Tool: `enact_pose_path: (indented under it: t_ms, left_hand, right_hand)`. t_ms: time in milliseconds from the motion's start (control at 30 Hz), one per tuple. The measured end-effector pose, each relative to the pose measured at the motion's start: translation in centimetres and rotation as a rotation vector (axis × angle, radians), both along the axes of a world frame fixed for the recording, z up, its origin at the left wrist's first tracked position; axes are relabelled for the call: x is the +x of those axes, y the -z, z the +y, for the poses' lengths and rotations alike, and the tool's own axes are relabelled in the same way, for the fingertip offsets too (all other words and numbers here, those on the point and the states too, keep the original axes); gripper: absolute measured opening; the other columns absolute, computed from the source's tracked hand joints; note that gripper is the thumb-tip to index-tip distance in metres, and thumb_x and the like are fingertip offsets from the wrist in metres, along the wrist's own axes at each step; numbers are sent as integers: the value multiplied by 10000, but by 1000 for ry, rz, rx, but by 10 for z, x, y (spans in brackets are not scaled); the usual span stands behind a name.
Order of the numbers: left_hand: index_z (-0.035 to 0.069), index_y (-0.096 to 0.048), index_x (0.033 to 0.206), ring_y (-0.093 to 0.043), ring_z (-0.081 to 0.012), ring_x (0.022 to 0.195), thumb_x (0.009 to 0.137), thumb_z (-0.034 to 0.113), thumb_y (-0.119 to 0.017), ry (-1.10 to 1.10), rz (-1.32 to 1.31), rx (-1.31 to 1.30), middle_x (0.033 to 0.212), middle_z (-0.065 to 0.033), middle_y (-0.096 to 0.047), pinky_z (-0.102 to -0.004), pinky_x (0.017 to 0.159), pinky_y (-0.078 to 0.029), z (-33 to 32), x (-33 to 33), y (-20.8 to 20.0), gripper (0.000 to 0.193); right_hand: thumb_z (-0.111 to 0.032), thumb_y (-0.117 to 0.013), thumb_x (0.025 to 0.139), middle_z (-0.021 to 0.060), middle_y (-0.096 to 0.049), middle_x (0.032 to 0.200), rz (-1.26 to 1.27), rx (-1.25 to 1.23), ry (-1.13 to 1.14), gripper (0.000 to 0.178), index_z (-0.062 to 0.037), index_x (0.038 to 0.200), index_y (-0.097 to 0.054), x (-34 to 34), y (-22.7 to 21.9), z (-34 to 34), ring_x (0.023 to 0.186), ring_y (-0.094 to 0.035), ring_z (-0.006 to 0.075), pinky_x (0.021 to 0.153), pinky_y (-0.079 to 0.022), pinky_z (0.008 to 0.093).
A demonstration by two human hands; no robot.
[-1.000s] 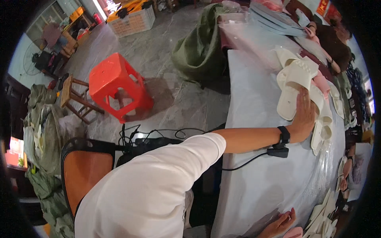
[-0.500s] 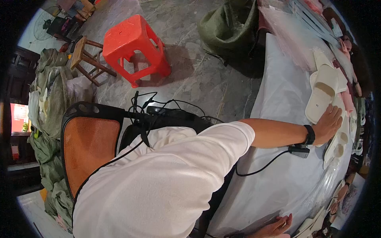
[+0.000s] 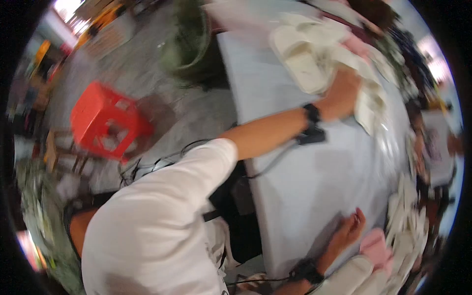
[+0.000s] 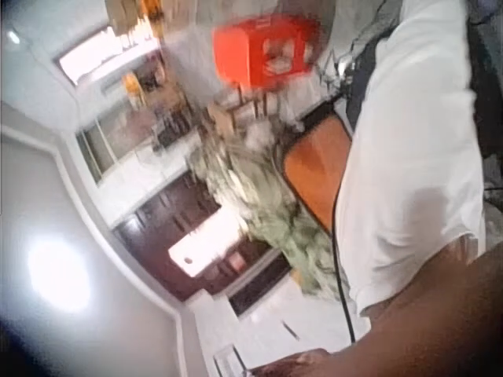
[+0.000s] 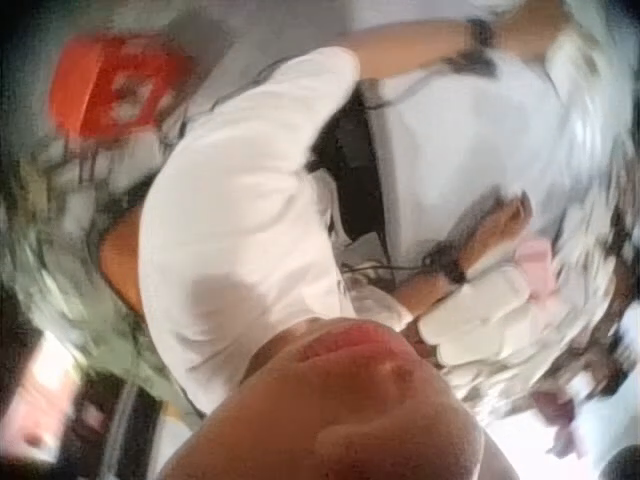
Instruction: Manually attach straps to the soles of slippers.
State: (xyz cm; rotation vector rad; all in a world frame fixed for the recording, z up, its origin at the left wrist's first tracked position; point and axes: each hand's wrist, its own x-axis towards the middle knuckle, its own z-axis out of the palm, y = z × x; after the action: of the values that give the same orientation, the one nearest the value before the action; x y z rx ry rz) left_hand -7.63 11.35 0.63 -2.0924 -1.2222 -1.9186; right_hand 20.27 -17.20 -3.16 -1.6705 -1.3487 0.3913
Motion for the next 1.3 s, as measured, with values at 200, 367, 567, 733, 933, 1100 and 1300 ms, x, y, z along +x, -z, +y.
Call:
enact_pose_path:
  t_ms: [200, 367, 567, 733, 933, 1100, 1300]
  left_hand:
    - [69, -697, 971, -685, -265, 784, 826, 174, -727, 331, 182, -354, 860, -127, -696, -397, 709, -530, -13, -13, -8, 182]
    - [57, -676, 975, -513, -69, 719, 955, 289, -766, 899, 333, -715, 810, 61, -582, -257, 675, -465, -41, -1, -22, 250]
    - [48, -673, 965, -506, -68, 705, 1003, 242, -706, 1291, 358, -1150, 787, 55, -582, -260, 647, -436, -105, 40, -9, 200]
    - [59, -704, 965, -552, -158, 667, 963, 235, -718, 1058, 676, -668, 744, -39, -635, -316, 642, -468, -133, 51, -3, 176]
    - [40, -685, 1029, -564, -141, 683, 990, 218, -693, 1167, 774, -669, 762, -33, -644, -304, 651, -475, -127, 50, -17, 182]
    - [36, -679, 1100, -642, -126, 749, 1017, 241, -661, 1322, 867, -663, 817, -49, -691, -292, 681, -510, -146, 75, -43, 222]
    - [38, -696, 1100, -670, -115, 785, 1058, 243, -623, 1524, 526, -988, 847, -25, -701, -264, 666, -513, -148, 112, -2, 222]
  right_hand:
    - [25, -556, 974, 67, -582, 968, -121, 111, -82, 222, -6, 1164, -666, -46, -14, 8, 798, -578, 142, 719, -499, 280]
    - [35, -594, 944, 91, -592, 970, -75, 127, -96, 211, -6, 1138, -669, -52, -28, 11, 798, -603, 163, 692, -492, 282]
    - [10, -633, 921, 124, -609, 1019, -201, 207, 66, 239, -20, 1157, -666, -44, -37, 2, 873, -623, 260, 772, -518, 358]
    - [-102, -695, 885, 159, -580, 1231, -744, 309, 626, 348, -56, 1228, -657, -14, -49, -8, 1165, -510, 400, 1008, -400, 522]
    - [-149, -718, 857, 247, -473, 1463, -902, 213, 850, 605, -43, 1409, -496, 19, -34, -11, 1419, -371, 485, 1131, -341, 600]
    - [-137, -729, 855, 253, -497, 1416, -929, 208, 973, 594, -20, 1379, -474, 32, -29, -14, 1386, -412, 479, 1112, -351, 616]
    - [-68, -707, 905, 133, -568, 1034, -589, 381, 747, 231, -38, 1076, -555, 55, -24, -13, 1030, -577, 314, 911, -446, 489]
